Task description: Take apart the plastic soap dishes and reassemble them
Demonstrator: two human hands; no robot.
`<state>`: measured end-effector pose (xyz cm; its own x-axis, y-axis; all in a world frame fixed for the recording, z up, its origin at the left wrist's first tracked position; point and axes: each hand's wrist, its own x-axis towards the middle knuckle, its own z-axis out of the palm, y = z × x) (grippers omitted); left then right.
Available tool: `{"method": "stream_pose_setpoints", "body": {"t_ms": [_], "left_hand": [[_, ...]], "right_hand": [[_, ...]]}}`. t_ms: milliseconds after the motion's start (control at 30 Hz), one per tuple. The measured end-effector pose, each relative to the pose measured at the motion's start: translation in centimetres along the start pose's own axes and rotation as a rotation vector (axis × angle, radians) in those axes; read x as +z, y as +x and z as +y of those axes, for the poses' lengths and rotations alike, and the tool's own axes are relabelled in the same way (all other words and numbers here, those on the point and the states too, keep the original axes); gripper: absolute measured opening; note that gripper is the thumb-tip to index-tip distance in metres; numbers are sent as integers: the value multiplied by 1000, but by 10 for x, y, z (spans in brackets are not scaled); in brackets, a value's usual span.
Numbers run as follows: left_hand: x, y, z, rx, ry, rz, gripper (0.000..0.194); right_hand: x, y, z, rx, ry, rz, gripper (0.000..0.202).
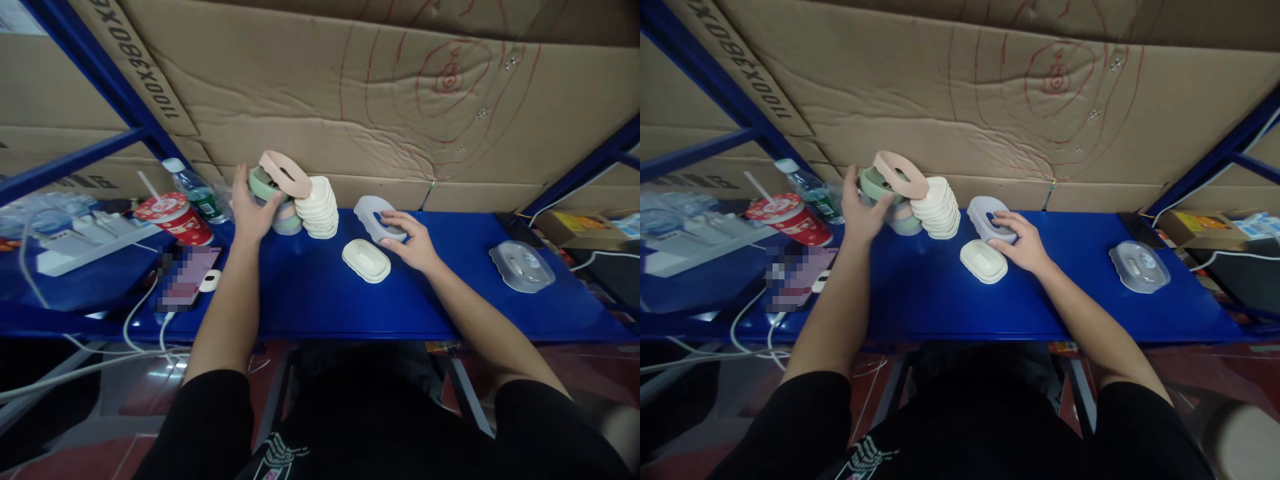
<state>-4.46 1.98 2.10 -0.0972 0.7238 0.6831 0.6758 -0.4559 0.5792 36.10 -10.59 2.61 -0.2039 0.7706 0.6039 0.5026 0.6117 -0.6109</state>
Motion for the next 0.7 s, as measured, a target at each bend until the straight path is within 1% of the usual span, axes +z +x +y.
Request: {"method": "stream_pose_setpoints", "body": {"t_ms": [67, 133, 200, 267, 367, 433, 500, 600, 700], "left_hand": [[1, -4, 7, -7, 32, 3, 113], [3, -8, 13, -10, 63, 11, 114], [5, -12, 16, 0, 90, 12, 117], [7, -15, 18, 7, 107, 14, 117], [10, -18, 20, -5, 125, 24, 111], [12, -19, 22, -20, 144, 35, 105], [14, -21, 25, -29, 162, 46, 100], [16, -23, 31, -34, 178, 80, 96], [17, -25, 35, -47, 191, 111, 96]], "right_hand": [[5, 21, -12, -40, -24, 20, 61], [18, 48, -22, -91, -44, 20, 66], [38, 77, -26, -139, -38, 1, 72], [63, 105, -27, -143, -6, 2, 78], [101, 141, -29, -79, 59, 27, 82], [124, 161, -33, -25, 81, 21, 78], [145, 178, -38, 45, 100, -14, 71], [172, 196, -45, 156, 166, -45, 61], [188, 201, -53, 185, 190, -1, 58]]}}
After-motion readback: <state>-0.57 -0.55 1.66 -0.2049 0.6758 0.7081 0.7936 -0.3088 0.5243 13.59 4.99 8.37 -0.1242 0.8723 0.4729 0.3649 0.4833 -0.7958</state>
